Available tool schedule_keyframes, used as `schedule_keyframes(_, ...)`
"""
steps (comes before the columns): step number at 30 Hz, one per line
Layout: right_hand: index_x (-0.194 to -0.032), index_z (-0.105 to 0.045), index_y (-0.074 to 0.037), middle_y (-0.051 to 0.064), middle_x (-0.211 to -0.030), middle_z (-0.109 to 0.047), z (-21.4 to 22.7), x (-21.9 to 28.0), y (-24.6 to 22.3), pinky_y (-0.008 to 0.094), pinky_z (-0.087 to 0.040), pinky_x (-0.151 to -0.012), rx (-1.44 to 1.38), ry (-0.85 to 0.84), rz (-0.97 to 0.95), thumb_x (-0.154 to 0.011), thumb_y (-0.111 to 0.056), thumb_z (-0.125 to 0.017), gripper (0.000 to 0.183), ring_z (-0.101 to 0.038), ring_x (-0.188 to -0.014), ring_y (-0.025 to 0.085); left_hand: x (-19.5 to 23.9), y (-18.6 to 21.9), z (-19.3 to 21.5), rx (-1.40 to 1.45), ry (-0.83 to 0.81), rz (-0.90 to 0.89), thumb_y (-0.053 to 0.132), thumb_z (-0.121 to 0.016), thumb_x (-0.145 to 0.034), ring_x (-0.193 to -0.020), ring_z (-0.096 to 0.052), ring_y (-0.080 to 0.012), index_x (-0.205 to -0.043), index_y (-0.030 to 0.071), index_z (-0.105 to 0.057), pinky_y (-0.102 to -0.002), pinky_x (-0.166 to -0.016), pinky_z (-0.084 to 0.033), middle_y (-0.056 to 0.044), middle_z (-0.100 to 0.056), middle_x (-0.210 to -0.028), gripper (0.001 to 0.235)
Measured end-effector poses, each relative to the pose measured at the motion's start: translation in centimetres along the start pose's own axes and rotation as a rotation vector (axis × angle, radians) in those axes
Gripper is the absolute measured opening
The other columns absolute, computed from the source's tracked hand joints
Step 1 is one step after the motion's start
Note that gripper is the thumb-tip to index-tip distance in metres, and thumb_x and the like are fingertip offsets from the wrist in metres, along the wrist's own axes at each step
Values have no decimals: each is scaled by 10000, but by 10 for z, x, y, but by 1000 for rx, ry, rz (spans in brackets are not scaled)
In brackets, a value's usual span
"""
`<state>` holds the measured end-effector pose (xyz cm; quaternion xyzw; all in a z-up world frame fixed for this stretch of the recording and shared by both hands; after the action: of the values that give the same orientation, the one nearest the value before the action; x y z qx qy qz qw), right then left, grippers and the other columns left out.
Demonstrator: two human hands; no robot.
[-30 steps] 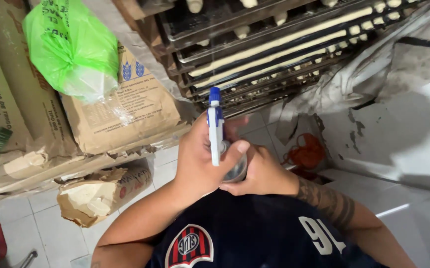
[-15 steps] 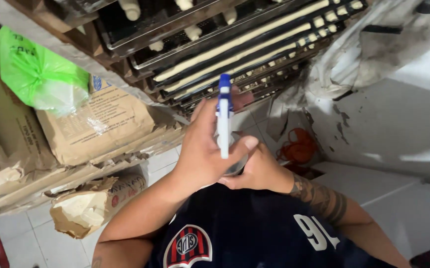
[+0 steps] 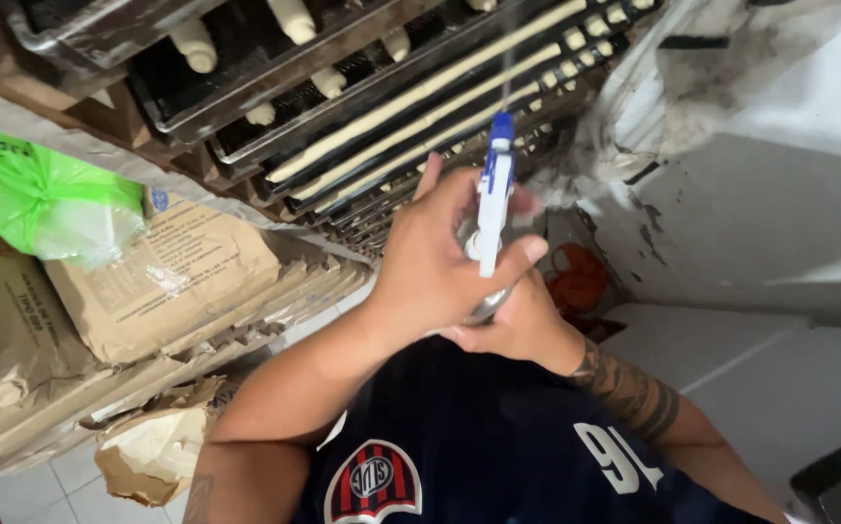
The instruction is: The person holds a spray bottle and sprays liquid onto trays of dough arranged on a metal rack. The person moves the bottle across the trays to apply the liquid evenly.
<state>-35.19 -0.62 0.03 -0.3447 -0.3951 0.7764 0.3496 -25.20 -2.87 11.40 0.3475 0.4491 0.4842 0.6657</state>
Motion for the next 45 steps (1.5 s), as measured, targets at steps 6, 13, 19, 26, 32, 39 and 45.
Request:
schedule_keyframes(6, -1193, -599, -15, 144, -1118, -694, 23, 1, 6, 407, -544, -933, -8, 100, -52, -775, -407, -788, 603, -670, -1074, 277, -22, 3, -24, 26, -98, -34, 379, -752, -850, -819, -762, -160, -1013, 153, -601, -606, -1274, -140, 53, -745, -878, 317)
schedule_keyframes(13, -1064, -688, -8, 148, -1031, -754, 47, 13, 29, 385, -577, -858, 107, 234, -48, -715, -278, -860, 473, -726, -976, 242, -45, 3, -52, 98, -212, -44, 320, -761, -848, -1092, -801, -175, -1125, 163, -577, -588, -1275, -30, 88, -768, -1175, 368)
schedule_keyframes(19, -1418, -486, 46, 212, -1332, -650, 64, 10, 29, 454, -559, -994, 83, 276, -65, -795, -306, -818, 788, -650, -1225, 334, -57, 8, -68, 71, -241, -66, 296, -756, -847, -1119, -803, -217, -1218, 162, -560, -611, -1273, -60, 98, -747, -1254, 441)
schedule_keyframes(26, -1066, -707, -36, 86, -1012, -769, 48, 32, 74, 328, -593, -824, -12, 294, -145, -771, -257, -841, 393, -733, -927, 185, -60, -34, -103, 89, -347, 20, 402, -739, -849, -1008, -811, -212, -1115, 161, -636, -621, -1228, -65, 34, -803, -1155, 373)
schedule_keyframes(32, -1205, -550, 17, 213, -1089, -703, 24, 42, 123, 565, -537, -863, -193, 307, -265, -646, -252, -943, 734, -675, -1060, 308, -49, -73, -98, 182, -214, 69, 361, -800, -802, -989, -745, -443, -977, 101, -699, -633, -1243, -110, -145, -786, -864, 330)
schedule_keyframes(39, -1202, -558, 19, 224, -1095, -706, 15, 27, 122, 551, -539, -876, -143, 260, -199, -643, -267, -955, 743, -682, -1049, 335, -36, -76, -81, 227, -94, -64, 380, -853, -787, -1029, -736, -425, -1077, 108, -646, -695, -1223, -119, -134, -773, -931, 447)
schedule_keyframes(45, -1213, -564, 28, 235, -1102, -701, -7, 30, 132, 560, -541, -882, -114, 226, -167, -641, -243, -956, 745, -693, -1062, 377, -29, -79, -61, 104, 29, -84, 389, -796, -793, -865, -755, -417, -959, 142, -666, -633, -1226, -202, -109, -740, -738, 325)
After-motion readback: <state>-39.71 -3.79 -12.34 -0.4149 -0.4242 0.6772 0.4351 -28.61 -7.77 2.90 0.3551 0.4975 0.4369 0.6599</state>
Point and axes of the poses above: each hand's wrist, its own x-axis away from the middle knuckle, its own z-axis out of the back of the hand, y = z × x, the point moved 9 cm from there along -x, towards the middle knuckle
